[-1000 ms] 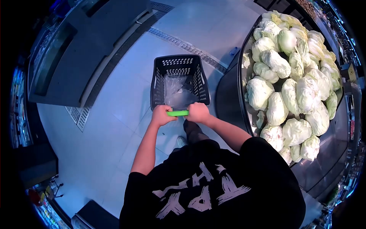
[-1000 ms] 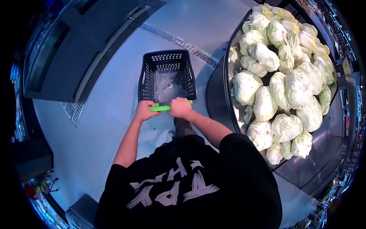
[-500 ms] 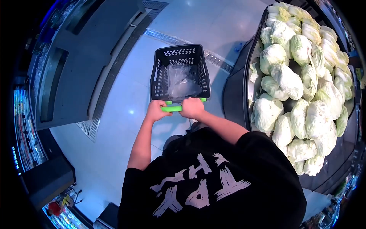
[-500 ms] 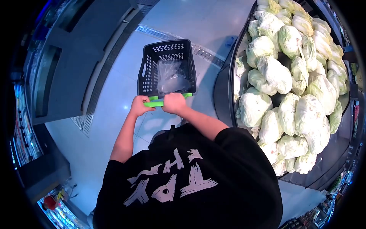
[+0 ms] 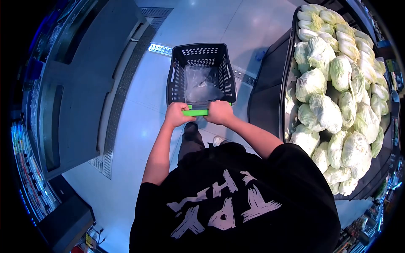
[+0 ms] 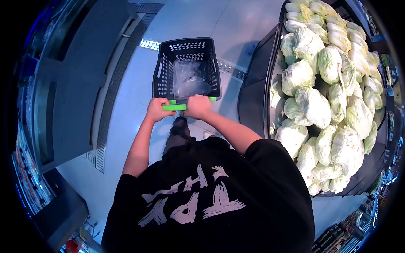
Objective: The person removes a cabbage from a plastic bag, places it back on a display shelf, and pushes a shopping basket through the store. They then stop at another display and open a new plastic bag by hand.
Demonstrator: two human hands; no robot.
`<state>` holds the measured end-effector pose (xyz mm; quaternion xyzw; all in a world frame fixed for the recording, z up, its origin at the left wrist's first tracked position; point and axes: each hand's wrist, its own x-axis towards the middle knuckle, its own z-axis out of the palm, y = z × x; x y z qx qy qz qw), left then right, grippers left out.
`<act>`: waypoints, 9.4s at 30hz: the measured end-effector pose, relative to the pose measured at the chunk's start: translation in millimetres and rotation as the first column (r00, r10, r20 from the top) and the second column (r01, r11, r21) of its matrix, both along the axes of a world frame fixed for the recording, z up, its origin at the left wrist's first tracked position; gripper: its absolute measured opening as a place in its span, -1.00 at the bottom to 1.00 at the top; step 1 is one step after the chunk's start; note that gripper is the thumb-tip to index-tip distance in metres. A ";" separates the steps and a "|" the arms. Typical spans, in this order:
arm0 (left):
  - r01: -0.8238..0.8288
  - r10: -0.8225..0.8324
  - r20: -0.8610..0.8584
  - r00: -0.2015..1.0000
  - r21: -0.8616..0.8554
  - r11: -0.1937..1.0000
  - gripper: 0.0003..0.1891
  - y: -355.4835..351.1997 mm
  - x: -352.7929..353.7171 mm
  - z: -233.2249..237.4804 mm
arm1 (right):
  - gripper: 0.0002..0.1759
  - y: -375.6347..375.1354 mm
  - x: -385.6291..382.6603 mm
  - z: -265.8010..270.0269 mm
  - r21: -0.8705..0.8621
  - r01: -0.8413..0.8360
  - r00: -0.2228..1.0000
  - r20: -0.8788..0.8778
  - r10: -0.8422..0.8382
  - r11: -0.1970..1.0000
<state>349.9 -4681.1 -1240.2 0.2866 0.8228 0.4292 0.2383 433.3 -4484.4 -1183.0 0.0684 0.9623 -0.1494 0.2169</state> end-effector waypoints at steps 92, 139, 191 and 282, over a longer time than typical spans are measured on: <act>0.618 -0.622 -0.095 0.777 -0.075 0.783 -0.57 571.5 -726.1 20.6 | -0.54 491.0 -612.8 -17.8 -0.070 0.539 0.826 -0.154 -0.543 0.839; 0.799 -0.888 0.428 0.167 -0.587 -0.132 -0.56 863.9 -764.4 -410.2 | -0.84 585.4 -659.9 -27.0 -0.367 0.717 0.561 -0.201 -0.803 0.592; 0.861 -0.871 -0.281 0.403 0.438 0.257 -0.94 822.7 -669.1 76.6 | -0.46 628.3 -604.9 -29.5 -0.947 0.095 -0.473 0.229 -0.851 -0.307; 0.423 -0.422 0.037 0.906 -0.095 0.901 0.12 884.7 -691.6 7.7 | -0.89 570.3 -580.1 131.3 -0.842 0.535 -0.649 -0.462 -0.605 0.069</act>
